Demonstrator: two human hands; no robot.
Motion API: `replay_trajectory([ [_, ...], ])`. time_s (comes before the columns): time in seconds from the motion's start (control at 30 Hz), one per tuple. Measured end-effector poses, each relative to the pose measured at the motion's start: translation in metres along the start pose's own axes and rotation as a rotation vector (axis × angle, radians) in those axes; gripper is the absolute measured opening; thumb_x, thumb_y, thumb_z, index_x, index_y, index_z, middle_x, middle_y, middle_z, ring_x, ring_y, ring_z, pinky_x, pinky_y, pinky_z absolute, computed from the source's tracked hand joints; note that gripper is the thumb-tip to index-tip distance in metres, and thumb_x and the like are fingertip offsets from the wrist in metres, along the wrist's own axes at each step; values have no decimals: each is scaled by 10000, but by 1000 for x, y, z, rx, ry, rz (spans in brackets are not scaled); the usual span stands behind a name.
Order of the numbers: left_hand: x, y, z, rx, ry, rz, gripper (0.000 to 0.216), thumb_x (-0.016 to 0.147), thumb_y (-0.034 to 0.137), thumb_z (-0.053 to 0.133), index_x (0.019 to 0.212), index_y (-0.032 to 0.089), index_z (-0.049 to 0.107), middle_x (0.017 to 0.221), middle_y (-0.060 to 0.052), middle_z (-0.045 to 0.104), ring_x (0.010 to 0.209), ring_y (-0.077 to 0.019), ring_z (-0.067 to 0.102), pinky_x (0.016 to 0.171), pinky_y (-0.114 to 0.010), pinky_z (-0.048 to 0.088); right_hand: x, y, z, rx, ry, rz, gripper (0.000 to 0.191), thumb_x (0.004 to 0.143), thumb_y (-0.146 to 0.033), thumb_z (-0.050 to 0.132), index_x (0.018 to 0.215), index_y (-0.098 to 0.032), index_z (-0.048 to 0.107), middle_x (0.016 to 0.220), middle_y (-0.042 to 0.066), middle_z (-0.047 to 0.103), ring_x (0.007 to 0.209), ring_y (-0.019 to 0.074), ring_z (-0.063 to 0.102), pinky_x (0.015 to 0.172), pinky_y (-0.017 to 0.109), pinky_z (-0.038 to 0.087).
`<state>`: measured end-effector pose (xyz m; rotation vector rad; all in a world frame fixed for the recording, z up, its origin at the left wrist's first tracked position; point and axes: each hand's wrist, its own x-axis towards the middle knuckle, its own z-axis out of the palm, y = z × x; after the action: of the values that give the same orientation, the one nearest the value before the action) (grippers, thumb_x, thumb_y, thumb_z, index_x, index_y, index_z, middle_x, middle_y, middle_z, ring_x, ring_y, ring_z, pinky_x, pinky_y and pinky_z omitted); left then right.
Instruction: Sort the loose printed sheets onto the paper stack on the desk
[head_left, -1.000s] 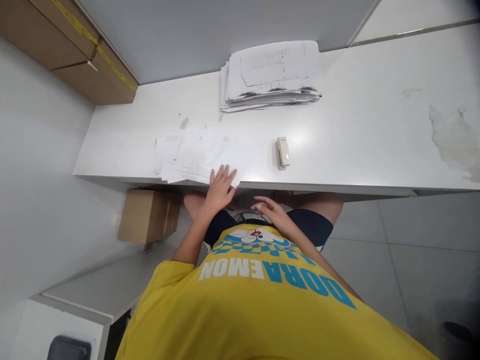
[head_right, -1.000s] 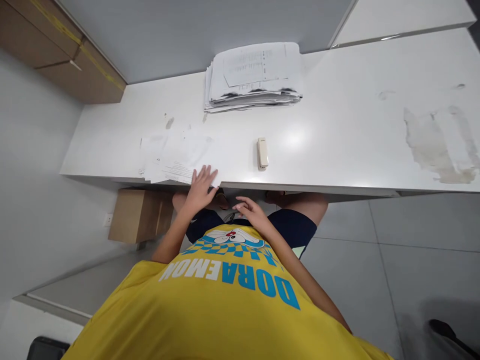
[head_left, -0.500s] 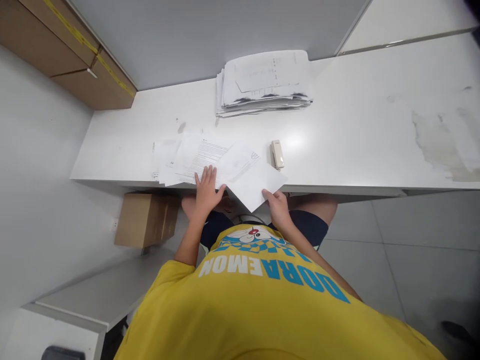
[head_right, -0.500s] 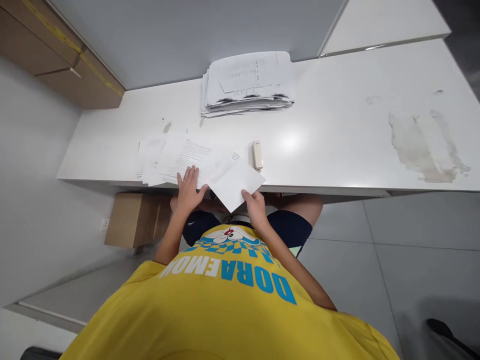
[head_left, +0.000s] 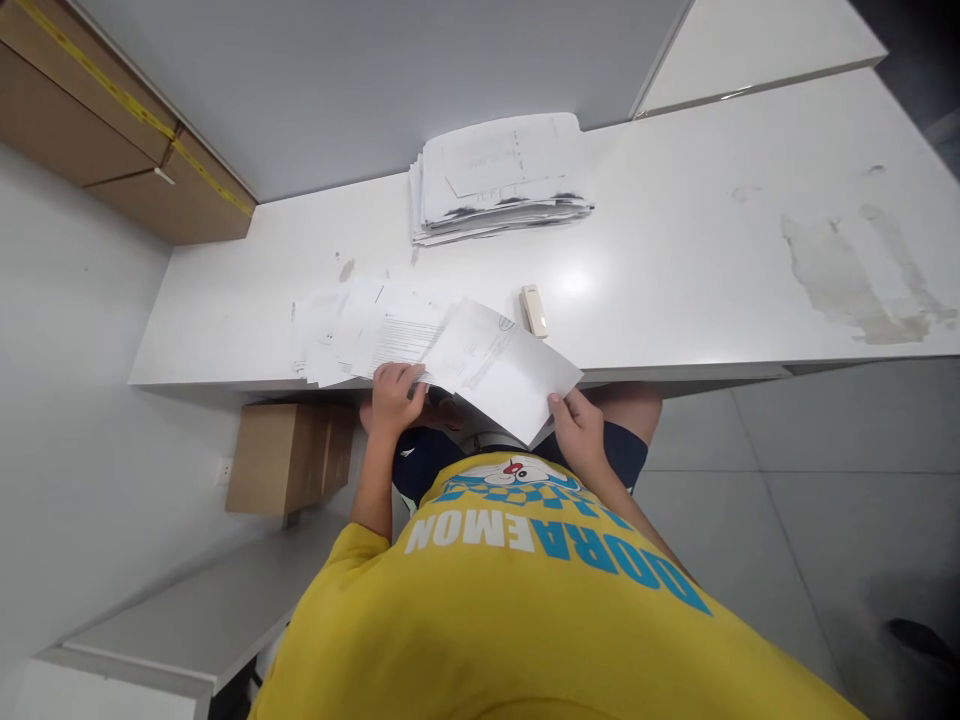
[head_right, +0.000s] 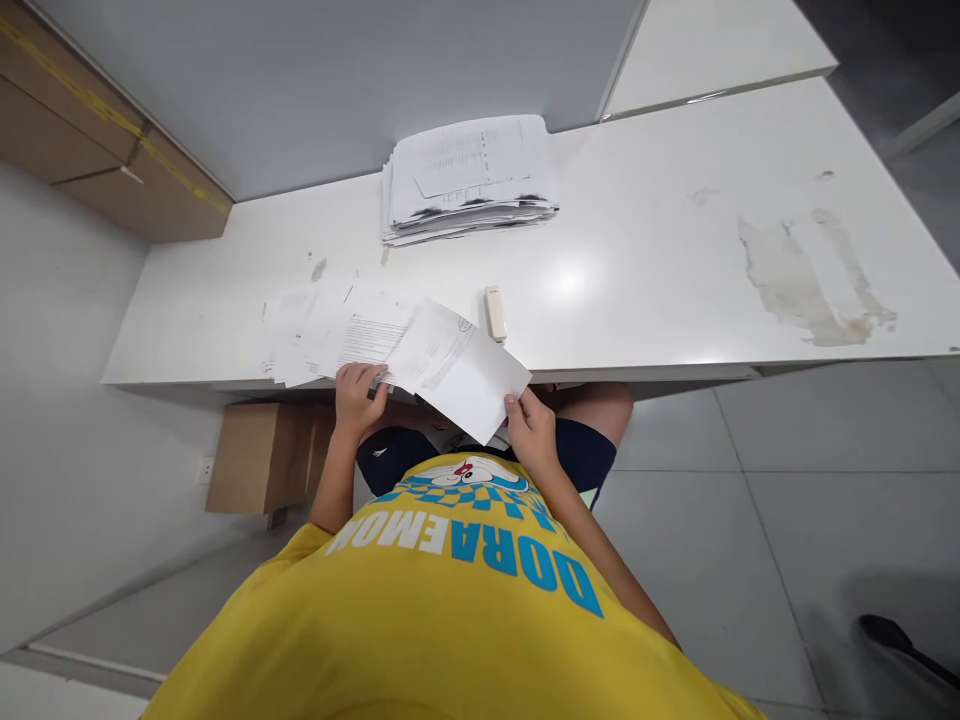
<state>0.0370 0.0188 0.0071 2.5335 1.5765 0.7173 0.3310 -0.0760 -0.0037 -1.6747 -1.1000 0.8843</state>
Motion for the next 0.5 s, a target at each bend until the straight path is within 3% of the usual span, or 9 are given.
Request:
replay_trajectory([
  [0.13, -3, -5, -2, -134, 66, -180, 221, 918, 356, 510, 870, 209, 669, 875, -56, 697, 891, -219, 638, 941, -425, 430, 7, -3, -14, -57, 103, -58, 347, 880, -485, 490, 651, -228, 447, 523, -29, 454, 539, 144, 425, 544, 278, 308],
  [0.2, -5, -5, -1, -230, 184, -272, 326, 924, 446, 508, 735, 198, 606, 785, -45, 655, 816, -203, 618, 870, -393, 459, 13, -7, -22, -71, 126, -62, 349, 873, -471, 498, 632, -231, 420, 513, -33, 439, 535, 138, 409, 542, 278, 298],
  [0.27, -7, -2, -1, -295, 446, -421, 404, 942, 499, 475, 684, 197, 550, 718, -29, 587, 749, -187, 581, 793, -365, 475, 19, -11, -28, -72, 105, -52, 347, 858, -461, 512, 617, -231, 415, 499, -37, 429, 528, 134, 401, 536, 275, 292],
  [0.37, -11, 10, -3, -288, 871, -592, 412, 995, 477, 358, 803, 195, 590, 803, -44, 579, 809, -198, 586, 809, -380, 485, 26, -12, -30, 7, -28, 1, 308, 819, -458, 558, 628, -226, 493, 509, -32, 489, 541, 146, 451, 543, 273, 329],
  [0.43, -15, 19, -4, -228, 901, -477, 375, 990, 450, 370, 878, 205, 631, 865, -66, 610, 902, -229, 616, 876, -424, 488, 30, -12, -24, 125, -155, 72, 275, 787, -468, 594, 663, -225, 560, 537, -23, 549, 556, 164, 505, 561, 286, 387],
  [0.5, -19, 29, -5, -137, 697, -214, 302, 949, 426, 462, 864, 224, 670, 841, -71, 641, 938, -255, 648, 907, -461, 493, 31, -13, -11, 251, -259, 151, 266, 763, -484, 624, 693, -229, 601, 568, -13, 591, 567, 181, 545, 583, 312, 444],
])
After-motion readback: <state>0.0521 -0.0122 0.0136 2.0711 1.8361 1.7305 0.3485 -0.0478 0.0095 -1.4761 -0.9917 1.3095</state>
